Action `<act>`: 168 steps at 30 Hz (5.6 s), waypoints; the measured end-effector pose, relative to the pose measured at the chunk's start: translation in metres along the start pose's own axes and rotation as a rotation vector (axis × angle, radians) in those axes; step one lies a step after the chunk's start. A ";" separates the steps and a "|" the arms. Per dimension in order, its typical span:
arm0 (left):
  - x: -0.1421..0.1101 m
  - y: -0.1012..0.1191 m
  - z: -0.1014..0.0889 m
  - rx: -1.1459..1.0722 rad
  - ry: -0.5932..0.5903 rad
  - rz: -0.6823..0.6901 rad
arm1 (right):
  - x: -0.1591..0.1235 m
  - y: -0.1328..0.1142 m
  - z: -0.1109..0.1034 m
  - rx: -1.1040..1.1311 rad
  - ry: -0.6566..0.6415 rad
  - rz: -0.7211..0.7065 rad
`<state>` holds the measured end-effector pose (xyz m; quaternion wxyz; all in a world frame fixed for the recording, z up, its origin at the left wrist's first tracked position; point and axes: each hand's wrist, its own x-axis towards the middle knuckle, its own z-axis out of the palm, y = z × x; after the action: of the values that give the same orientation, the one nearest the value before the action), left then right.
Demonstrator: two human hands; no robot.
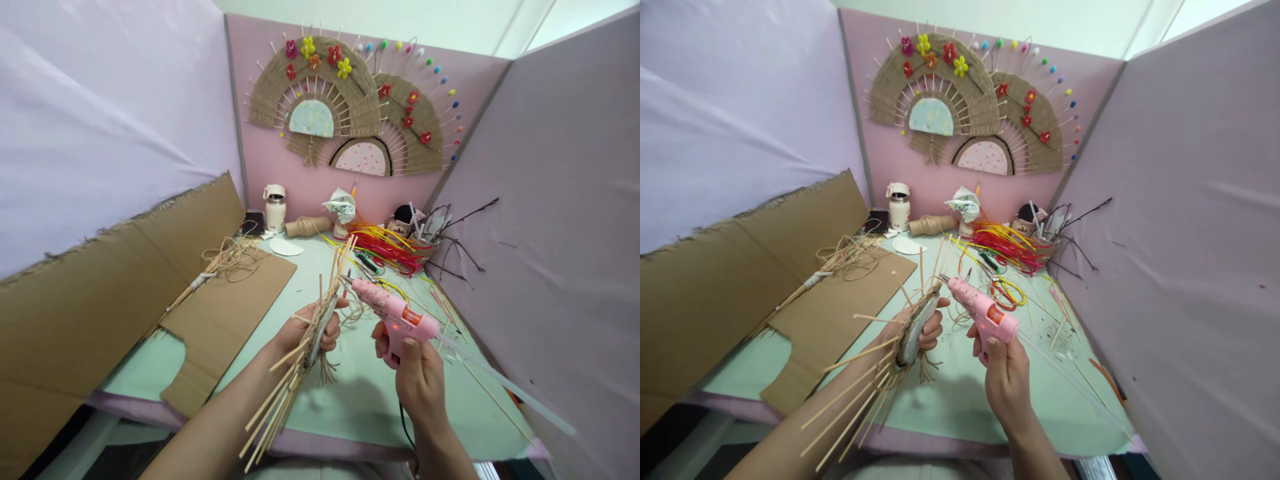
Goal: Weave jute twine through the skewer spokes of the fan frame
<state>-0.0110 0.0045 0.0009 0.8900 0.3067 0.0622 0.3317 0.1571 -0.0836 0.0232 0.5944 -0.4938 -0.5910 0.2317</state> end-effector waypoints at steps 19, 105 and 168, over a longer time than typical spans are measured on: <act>0.000 -0.001 0.000 -0.002 -0.025 0.006 | 0.000 0.000 0.000 -0.001 0.020 0.018; -0.004 -0.012 0.012 0.404 0.224 -0.301 | 0.097 0.054 -0.078 0.316 -0.349 0.167; 0.006 -0.024 0.013 0.337 0.366 0.034 | 0.074 0.076 0.004 0.031 0.002 -0.108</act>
<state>0.0109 -0.0131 -0.0023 0.7945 0.3867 0.2714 0.3816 0.1910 0.0119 -0.0079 0.6142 -0.4521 -0.6126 0.2077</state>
